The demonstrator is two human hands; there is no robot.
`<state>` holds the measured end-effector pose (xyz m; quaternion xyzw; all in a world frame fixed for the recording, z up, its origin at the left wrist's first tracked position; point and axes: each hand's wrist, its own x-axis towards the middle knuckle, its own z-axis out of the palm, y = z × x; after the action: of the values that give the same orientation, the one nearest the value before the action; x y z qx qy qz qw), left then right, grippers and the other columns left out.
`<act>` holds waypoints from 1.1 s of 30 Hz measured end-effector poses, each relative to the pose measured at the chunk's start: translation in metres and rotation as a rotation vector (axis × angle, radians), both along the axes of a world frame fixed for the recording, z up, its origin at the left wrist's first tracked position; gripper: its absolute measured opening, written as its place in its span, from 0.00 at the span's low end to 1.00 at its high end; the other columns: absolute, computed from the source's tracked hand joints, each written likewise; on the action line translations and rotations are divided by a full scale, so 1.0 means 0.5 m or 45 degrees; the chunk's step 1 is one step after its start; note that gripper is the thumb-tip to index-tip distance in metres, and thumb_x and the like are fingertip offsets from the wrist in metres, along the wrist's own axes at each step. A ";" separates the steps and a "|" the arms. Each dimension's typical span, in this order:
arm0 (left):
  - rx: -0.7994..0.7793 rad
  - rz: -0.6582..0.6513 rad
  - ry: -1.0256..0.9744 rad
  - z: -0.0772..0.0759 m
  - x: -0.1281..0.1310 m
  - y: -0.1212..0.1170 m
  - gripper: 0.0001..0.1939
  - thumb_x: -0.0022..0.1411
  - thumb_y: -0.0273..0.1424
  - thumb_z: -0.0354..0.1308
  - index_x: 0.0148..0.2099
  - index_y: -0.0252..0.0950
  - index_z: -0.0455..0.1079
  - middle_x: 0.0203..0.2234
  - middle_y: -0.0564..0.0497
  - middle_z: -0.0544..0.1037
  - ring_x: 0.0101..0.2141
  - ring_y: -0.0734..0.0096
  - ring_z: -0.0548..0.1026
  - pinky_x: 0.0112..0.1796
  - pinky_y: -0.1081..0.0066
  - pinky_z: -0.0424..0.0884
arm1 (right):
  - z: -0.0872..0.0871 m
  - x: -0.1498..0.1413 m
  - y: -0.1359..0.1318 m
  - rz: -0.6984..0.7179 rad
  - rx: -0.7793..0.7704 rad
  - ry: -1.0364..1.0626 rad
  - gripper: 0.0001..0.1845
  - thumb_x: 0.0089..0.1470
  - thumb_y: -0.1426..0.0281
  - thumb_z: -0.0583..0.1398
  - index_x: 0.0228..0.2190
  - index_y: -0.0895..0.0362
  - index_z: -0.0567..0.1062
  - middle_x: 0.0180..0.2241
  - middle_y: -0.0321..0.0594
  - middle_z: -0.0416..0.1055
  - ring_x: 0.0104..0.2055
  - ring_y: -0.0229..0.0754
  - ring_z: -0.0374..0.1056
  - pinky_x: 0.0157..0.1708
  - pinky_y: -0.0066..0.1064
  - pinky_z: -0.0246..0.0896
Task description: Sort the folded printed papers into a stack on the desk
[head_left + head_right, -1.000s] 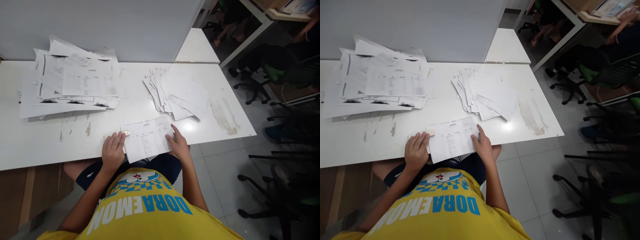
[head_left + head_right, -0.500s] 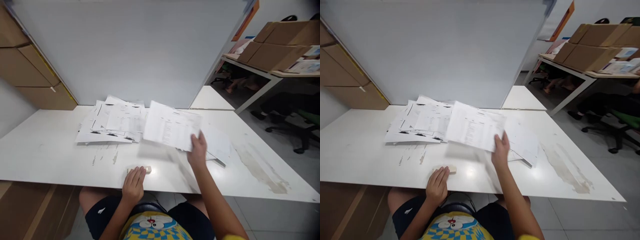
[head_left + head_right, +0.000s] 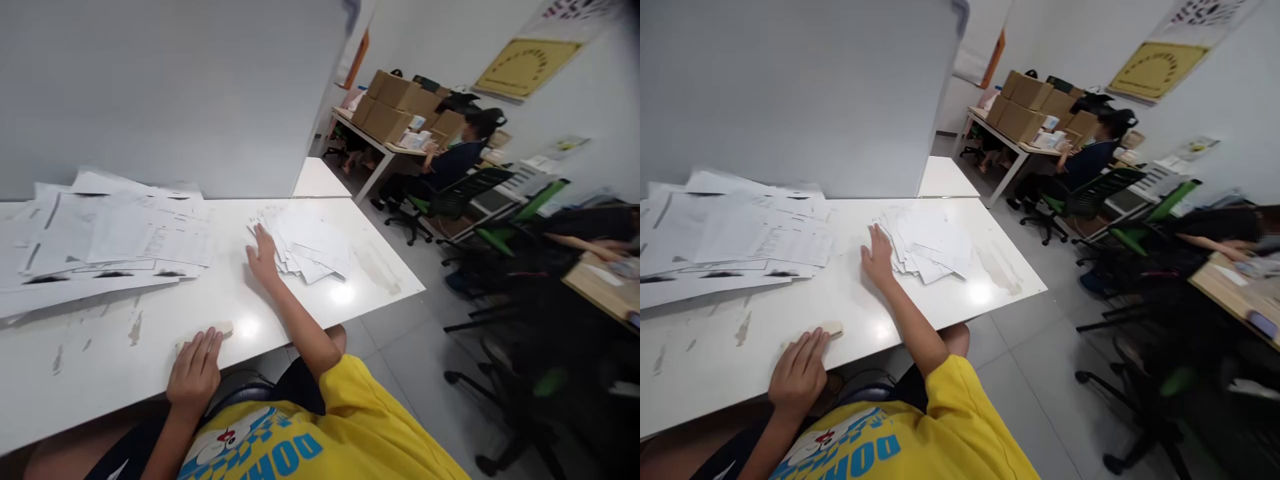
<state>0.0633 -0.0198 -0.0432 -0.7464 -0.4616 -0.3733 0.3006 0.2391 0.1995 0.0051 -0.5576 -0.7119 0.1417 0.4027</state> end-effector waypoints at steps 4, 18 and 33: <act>0.048 -0.056 0.030 0.004 -0.001 0.010 0.31 0.56 0.19 0.56 0.63 0.29 0.66 0.46 0.42 0.81 0.56 0.60 0.72 0.62 0.63 0.62 | -0.007 0.216 -0.055 -0.464 -0.060 -0.306 0.30 0.61 0.65 0.53 0.62 0.61 0.62 0.68 0.52 0.51 0.71 0.54 0.43 0.68 0.52 0.32; 0.106 0.040 0.038 0.011 0.012 0.011 0.34 0.54 0.17 0.56 0.64 0.32 0.65 0.44 0.44 0.82 0.47 0.59 0.78 0.55 0.62 0.68 | -0.024 0.471 -0.090 -0.302 -0.138 -0.549 0.28 0.60 0.55 0.58 0.58 0.55 0.70 0.52 0.52 0.69 0.54 0.55 0.64 0.54 0.46 0.53; 0.156 0.065 0.085 -0.001 0.004 0.010 0.30 0.58 0.21 0.52 0.63 0.33 0.66 0.45 0.44 0.82 0.52 0.63 0.76 0.56 0.64 0.66 | -0.047 0.470 -0.079 -0.289 0.151 -0.400 0.16 0.62 0.70 0.49 0.37 0.57 0.77 0.34 0.47 0.75 0.37 0.48 0.68 0.40 0.39 0.59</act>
<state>0.0651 -0.0148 -0.0437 -0.7266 -0.4467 -0.3679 0.3703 0.4741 0.1600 -0.0186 -0.6248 -0.7057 -0.0356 0.3323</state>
